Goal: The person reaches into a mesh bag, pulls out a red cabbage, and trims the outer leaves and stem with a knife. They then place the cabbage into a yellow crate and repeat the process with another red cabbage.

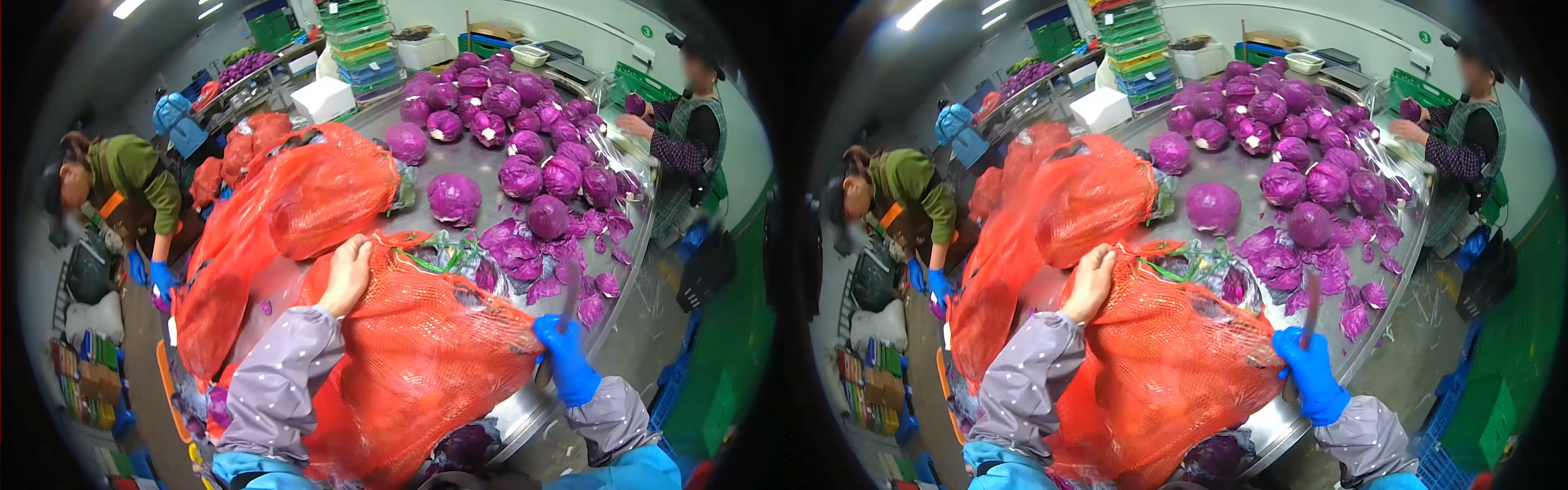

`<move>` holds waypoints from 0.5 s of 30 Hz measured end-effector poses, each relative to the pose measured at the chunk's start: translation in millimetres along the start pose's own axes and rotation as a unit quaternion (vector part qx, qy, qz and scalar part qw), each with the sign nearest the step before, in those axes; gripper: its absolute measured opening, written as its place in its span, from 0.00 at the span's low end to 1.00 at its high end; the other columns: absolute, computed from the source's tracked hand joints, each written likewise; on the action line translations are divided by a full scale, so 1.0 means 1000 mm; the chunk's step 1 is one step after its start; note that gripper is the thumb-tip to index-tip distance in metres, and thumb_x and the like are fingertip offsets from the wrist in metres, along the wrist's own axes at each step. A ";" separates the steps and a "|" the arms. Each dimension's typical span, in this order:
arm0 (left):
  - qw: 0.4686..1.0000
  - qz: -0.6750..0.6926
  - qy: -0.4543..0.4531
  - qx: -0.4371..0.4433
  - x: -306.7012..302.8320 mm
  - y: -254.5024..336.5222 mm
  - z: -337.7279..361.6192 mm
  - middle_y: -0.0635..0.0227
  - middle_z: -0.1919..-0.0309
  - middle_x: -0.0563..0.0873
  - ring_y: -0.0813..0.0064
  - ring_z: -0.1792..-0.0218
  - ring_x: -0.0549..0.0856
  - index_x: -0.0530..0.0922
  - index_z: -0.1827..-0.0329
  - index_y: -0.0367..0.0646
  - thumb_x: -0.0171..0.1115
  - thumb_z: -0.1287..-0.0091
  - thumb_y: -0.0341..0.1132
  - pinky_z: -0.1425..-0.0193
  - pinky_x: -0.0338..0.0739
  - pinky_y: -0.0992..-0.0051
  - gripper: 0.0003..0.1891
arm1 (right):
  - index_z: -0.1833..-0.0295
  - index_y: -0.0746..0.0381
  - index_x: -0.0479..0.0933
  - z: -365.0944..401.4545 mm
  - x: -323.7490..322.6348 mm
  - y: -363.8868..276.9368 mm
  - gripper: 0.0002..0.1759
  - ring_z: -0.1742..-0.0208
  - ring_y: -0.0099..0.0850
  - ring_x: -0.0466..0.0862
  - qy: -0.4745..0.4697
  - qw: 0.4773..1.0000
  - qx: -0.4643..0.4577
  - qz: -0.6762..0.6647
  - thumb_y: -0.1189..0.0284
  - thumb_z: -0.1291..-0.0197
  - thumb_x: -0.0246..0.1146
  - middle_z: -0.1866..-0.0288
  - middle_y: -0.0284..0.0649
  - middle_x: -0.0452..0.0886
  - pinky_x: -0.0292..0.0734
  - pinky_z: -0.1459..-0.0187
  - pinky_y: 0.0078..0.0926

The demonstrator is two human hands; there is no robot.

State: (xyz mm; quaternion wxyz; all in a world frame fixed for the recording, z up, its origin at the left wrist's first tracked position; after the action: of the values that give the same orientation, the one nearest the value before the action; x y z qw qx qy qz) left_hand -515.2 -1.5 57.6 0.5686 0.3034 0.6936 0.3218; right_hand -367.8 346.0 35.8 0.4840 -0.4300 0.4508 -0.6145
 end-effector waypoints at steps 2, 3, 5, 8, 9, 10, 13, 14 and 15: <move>0.994 0.085 0.069 0.025 -0.039 0.014 0.026 0.59 0.61 0.84 0.73 0.60 0.80 0.77 0.55 0.33 0.52 0.29 0.36 0.53 0.74 0.71 0.13 | 0.61 0.62 0.77 0.014 0.010 -0.019 0.09 0.74 0.20 0.76 -0.023 0.999 -0.022 -0.011 0.67 0.41 0.64 0.69 0.32 0.77 0.72 0.75 0.21; 0.985 0.140 0.100 0.007 -0.059 0.015 0.033 0.63 0.60 0.84 0.76 0.59 0.80 0.77 0.55 0.32 0.52 0.29 0.36 0.53 0.74 0.72 0.13 | 0.60 0.63 0.77 0.021 0.016 -0.032 0.09 0.74 0.21 0.75 -0.042 0.998 -0.042 -0.029 0.68 0.41 0.64 0.69 0.32 0.77 0.73 0.75 0.21; 0.981 0.160 0.103 0.028 -0.106 0.016 0.040 0.69 0.62 0.82 0.80 0.61 0.77 0.77 0.57 0.32 0.52 0.28 0.37 0.54 0.73 0.74 0.14 | 0.60 0.64 0.77 0.040 0.035 -0.065 0.09 0.74 0.22 0.76 -0.054 0.996 -0.068 -0.020 0.69 0.41 0.64 0.69 0.33 0.77 0.73 0.75 0.21; 0.956 0.123 0.225 0.146 -0.186 0.058 0.059 0.72 0.68 0.78 0.82 0.65 0.73 0.76 0.61 0.34 0.49 0.26 0.39 0.59 0.71 0.75 0.14 | 0.56 0.64 0.77 0.064 0.053 -0.135 0.12 0.65 0.26 0.79 -0.056 0.981 -0.162 -0.086 0.67 0.40 0.62 0.63 0.36 0.79 0.75 0.63 0.26; 0.936 0.040 0.242 0.252 -0.209 0.077 0.064 0.72 0.69 0.78 0.82 0.66 0.71 0.75 0.62 0.35 0.48 0.26 0.39 0.60 0.70 0.74 0.15 | 0.50 0.64 0.77 0.067 0.055 -0.151 0.15 0.56 0.29 0.80 -0.099 0.968 -0.201 -0.116 0.66 0.37 0.59 0.57 0.39 0.81 0.76 0.52 0.29; 0.941 0.087 0.248 0.215 -0.224 0.092 0.067 0.71 0.69 0.78 0.80 0.67 0.71 0.75 0.62 0.35 0.48 0.26 0.40 0.61 0.70 0.73 0.15 | 0.49 0.64 0.77 0.081 0.055 -0.170 0.14 0.58 0.29 0.80 -0.050 0.954 -0.276 -0.111 0.68 0.36 0.59 0.55 0.41 0.81 0.77 0.55 0.29; 0.792 -0.477 0.273 0.265 -0.297 0.150 0.045 0.66 0.62 0.79 0.71 0.60 0.81 0.76 0.57 0.34 0.55 0.33 0.31 0.53 0.75 0.73 0.08 | 0.44 0.65 0.77 0.113 0.080 -0.231 0.16 0.56 0.29 0.81 -0.249 0.871 -0.371 -0.203 0.71 0.34 0.55 0.48 0.45 0.80 0.78 0.53 0.28; 0.826 -0.425 0.273 0.250 -0.313 0.161 0.042 0.65 0.62 0.79 0.71 0.60 0.81 0.75 0.56 0.34 0.55 0.33 0.32 0.53 0.75 0.72 0.09 | 0.44 0.64 0.77 0.114 0.083 -0.244 0.16 0.55 0.29 0.81 -0.262 0.854 -0.399 -0.205 0.71 0.33 0.55 0.48 0.45 0.80 0.77 0.52 0.28; 0.913 -0.223 0.274 0.202 -0.319 0.169 0.036 0.65 0.62 0.79 0.70 0.60 0.80 0.75 0.56 0.34 0.56 0.33 0.33 0.53 0.75 0.72 0.10 | 0.43 0.64 0.77 0.105 0.083 -0.255 0.16 0.54 0.29 0.81 -0.220 0.853 -0.434 -0.187 0.70 0.33 0.54 0.48 0.44 0.80 0.77 0.50 0.28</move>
State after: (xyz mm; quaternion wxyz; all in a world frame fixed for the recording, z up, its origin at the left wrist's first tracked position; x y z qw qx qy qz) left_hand -416.5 -145.5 375.6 0.3398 0.1491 0.9220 0.1104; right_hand -332.5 281.5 314.2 0.2106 -0.7964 0.4651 -0.3242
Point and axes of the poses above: each hand's wrist, its own z-axis away from the middle knuckle, its own x-axis out of the palm, y = z × x, the point moved 9 cm from there along -z, towards the middle knuckle
